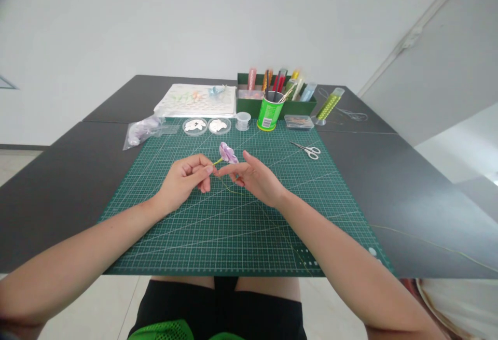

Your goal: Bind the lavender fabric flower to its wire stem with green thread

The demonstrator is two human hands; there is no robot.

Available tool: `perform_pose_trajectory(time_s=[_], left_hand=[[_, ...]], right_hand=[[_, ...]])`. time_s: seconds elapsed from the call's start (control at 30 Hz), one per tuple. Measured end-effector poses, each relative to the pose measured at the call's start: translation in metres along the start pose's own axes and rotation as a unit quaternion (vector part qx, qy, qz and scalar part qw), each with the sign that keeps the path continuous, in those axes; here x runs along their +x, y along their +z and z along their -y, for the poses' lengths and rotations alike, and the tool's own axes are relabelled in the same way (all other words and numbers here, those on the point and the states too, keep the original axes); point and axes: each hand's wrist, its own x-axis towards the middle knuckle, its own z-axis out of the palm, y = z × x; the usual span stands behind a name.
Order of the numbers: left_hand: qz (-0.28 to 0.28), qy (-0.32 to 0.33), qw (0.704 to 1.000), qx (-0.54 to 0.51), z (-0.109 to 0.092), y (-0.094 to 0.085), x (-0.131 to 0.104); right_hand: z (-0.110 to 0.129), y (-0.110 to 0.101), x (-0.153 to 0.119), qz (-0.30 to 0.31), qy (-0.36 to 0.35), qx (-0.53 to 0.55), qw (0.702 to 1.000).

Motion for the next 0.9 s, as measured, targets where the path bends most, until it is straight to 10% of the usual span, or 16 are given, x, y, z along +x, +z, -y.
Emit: perform_pose_trajectory(time_s=[0.17, 0.43, 0.53, 0.73, 0.9], left_hand=[[0.034, -0.019, 0.999, -0.016, -0.002, 0.001, 0.0], [0.035, -0.013, 0.999, -0.006, -0.003, 0.002, -0.001], [0.026, -0.005, 1.0, 0.011, -0.001, 0.001, -0.001], [-0.006, 0.004, 0.999, 0.046, 0.001, 0.002, -0.002], [-0.039, 0.011, 0.998, 0.055, 0.001, -0.001, 0.001]], right_hand=[[-0.006, -0.01, 0.007, -0.156, 0.007, 0.048, 0.987], [-0.014, -0.022, 0.011, -0.323, -0.089, -0.234, 0.913], [-0.013, -0.012, 0.008, -0.251, -0.124, -0.249, 0.927], [-0.01, 0.024, -0.003, -0.032, -0.027, 0.065, 0.997], [-0.007, 0.034, -0.01, -0.025, 0.021, 0.043, 0.999]])
